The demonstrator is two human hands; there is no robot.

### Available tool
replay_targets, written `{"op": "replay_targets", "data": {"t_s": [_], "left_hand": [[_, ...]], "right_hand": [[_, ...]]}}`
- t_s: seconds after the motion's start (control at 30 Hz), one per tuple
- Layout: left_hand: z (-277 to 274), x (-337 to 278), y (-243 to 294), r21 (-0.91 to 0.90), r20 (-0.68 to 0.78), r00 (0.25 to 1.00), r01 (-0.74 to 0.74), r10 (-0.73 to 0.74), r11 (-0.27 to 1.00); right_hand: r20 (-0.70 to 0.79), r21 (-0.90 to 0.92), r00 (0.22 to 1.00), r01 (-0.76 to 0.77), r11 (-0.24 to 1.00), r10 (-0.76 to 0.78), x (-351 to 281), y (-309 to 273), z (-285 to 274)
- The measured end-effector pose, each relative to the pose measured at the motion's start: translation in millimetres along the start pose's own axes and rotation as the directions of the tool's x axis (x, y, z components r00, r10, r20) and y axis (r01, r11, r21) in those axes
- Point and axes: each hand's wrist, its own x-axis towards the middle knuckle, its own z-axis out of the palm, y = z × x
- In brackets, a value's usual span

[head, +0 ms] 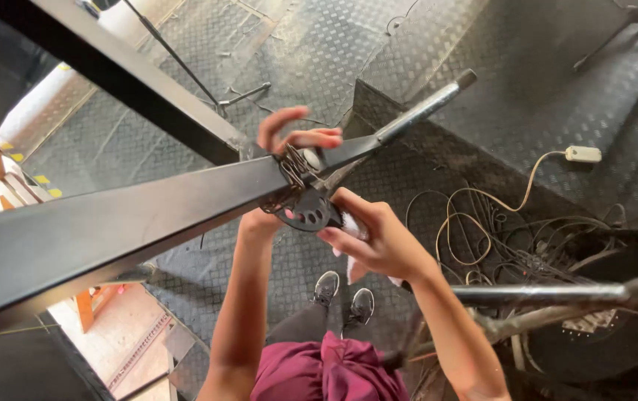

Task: Cleaning and wiping down audio equipment including microphone stands and speakers.

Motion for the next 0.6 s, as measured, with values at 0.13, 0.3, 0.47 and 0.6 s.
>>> {"op": "replay_targets", "data": {"t_s": [0.13, 0.3, 0.47, 0.6], "left_hand": [[14, 2, 10, 0.027, 0.039, 0.997, -0.062, 0.061, 0.998], [10, -11, 45, -0.029, 0.044, 0.998, 0.035, -0.033, 0.999], [-8, -28, 54, -0.054, 0.102, 0.990, 0.100, -0.094, 0.994], [-21, -52, 47, 0.038, 0.011, 0.987, 0.160, -0.161, 0.986]], "right_hand": [[0.094, 0.041, 0.995, -0.048, 0.998, 0.044, -2, -26, -10], [0.234, 0.177, 0.965, -0.166, 0.970, 0.123, -5, -7, -1], [0.341, 0.268, 0.893, -0.391, 0.881, 0.293, -1, -10, 10], [0.323, 0.275, 0.829, -0.544, 0.793, 0.456, 7, 0, 13]]}}
